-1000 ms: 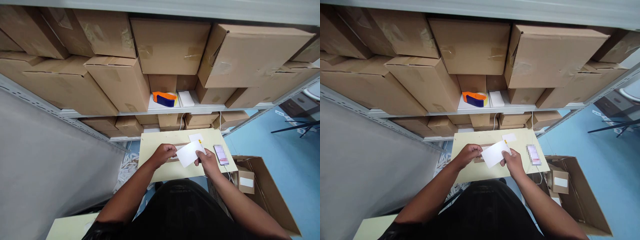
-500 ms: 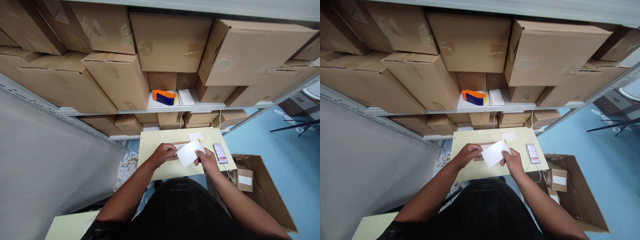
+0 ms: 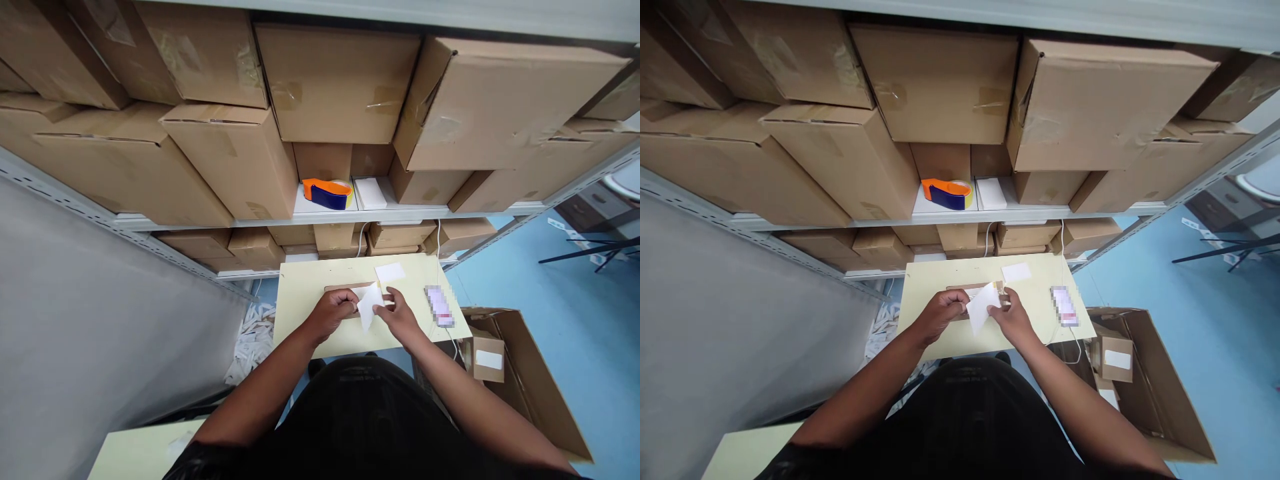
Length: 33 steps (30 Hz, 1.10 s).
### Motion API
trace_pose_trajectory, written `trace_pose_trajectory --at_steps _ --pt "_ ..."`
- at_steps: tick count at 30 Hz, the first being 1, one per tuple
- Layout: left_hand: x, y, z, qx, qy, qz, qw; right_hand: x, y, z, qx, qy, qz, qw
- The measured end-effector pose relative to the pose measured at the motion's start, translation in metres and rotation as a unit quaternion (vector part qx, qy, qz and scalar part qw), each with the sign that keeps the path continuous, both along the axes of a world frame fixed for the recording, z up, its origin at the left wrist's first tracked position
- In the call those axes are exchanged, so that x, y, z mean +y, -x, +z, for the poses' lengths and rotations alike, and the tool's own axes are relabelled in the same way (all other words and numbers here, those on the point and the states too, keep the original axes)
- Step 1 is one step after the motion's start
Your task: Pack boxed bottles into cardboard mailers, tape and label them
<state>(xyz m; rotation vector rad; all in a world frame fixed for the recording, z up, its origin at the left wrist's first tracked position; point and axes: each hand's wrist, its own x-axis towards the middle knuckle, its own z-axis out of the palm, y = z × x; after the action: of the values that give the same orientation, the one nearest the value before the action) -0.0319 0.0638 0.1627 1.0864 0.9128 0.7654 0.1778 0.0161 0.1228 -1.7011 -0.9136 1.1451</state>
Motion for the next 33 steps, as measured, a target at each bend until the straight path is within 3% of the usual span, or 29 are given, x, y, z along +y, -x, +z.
trace_pose_trajectory --at_steps 3,7,11,21,27,33 --pt "-0.005 -0.007 -0.006 0.019 -0.018 0.012 1.0 -0.005 0.007 0.014 -0.104 -0.123 -0.006 0.987" --pt "-0.01 -0.012 -0.011 0.064 -0.088 0.013 0.994 -0.013 0.022 0.039 -0.072 -0.202 0.148 0.965" --pt "-0.015 -0.011 -0.015 0.084 -0.136 0.029 0.987 -0.01 0.036 0.04 -0.06 -0.175 0.154 0.971" --pt "-0.036 0.003 -0.038 0.058 -0.118 0.095 0.987 -0.009 0.051 0.025 -0.021 -0.142 0.174 0.974" --pt "-0.044 0.01 -0.037 0.048 -0.13 0.141 0.98 -0.008 0.06 0.022 0.02 -0.121 0.183 0.976" --pt "-0.049 0.011 -0.034 0.058 -0.134 0.161 0.976 -0.005 0.064 0.022 0.0 -0.109 0.178 0.978"
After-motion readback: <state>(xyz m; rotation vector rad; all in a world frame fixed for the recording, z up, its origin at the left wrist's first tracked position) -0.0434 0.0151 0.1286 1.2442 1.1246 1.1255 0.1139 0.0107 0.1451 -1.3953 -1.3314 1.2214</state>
